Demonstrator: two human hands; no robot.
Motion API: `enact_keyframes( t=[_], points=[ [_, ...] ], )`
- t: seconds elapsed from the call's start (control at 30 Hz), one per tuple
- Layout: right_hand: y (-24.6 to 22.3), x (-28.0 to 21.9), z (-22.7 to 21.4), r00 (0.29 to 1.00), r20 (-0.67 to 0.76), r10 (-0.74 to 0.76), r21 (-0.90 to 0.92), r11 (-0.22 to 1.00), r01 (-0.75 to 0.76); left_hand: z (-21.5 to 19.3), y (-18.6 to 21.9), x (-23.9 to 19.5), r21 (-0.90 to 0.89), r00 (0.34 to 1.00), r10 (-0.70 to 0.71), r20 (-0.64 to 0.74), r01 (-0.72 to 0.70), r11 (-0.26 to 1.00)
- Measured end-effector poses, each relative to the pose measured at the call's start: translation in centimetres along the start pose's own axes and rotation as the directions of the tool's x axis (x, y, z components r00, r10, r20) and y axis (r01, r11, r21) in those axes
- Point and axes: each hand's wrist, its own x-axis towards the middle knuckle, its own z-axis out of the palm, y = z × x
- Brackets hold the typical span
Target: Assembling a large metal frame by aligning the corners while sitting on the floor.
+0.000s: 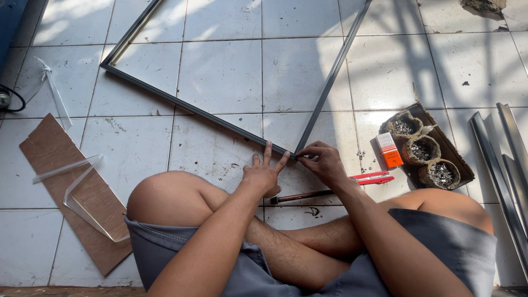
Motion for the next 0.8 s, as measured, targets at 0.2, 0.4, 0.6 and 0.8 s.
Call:
enact_keyframes(
  t=[0.2,0.4,0.6,0.8],
  points=[
    [0.0,-0.1,-0.1,1.000,-0.001,-0.015,0.008,1.000,0.015,0.0,0.0,-0.1,0.001,1.000,-0.004,-0.008,0.004,1.000],
    [0.1,-0.2,-0.2,0.995,-0.102,0.013,0.008,1.000,-0.013,-0.3,0.1,-0.3,0.002,1.000,-0.010,-0.003,0.010,1.000],
    [-3.1,-2.6,-1.8,0.973,0.211,0.091,-0.054,0.995,-0.082,-0.4,0.1,-0.6,-0.033,0.999,-0.011,-0.034,0.010,0.999],
    [-5.3,-5.6,-1.0,0.848,0.530,0.012,-0.511,0.803,0.308,1.1,-0.9,1.4,-0.048,0.990,-0.007,-0.138,0.000,0.999]
  ],
)
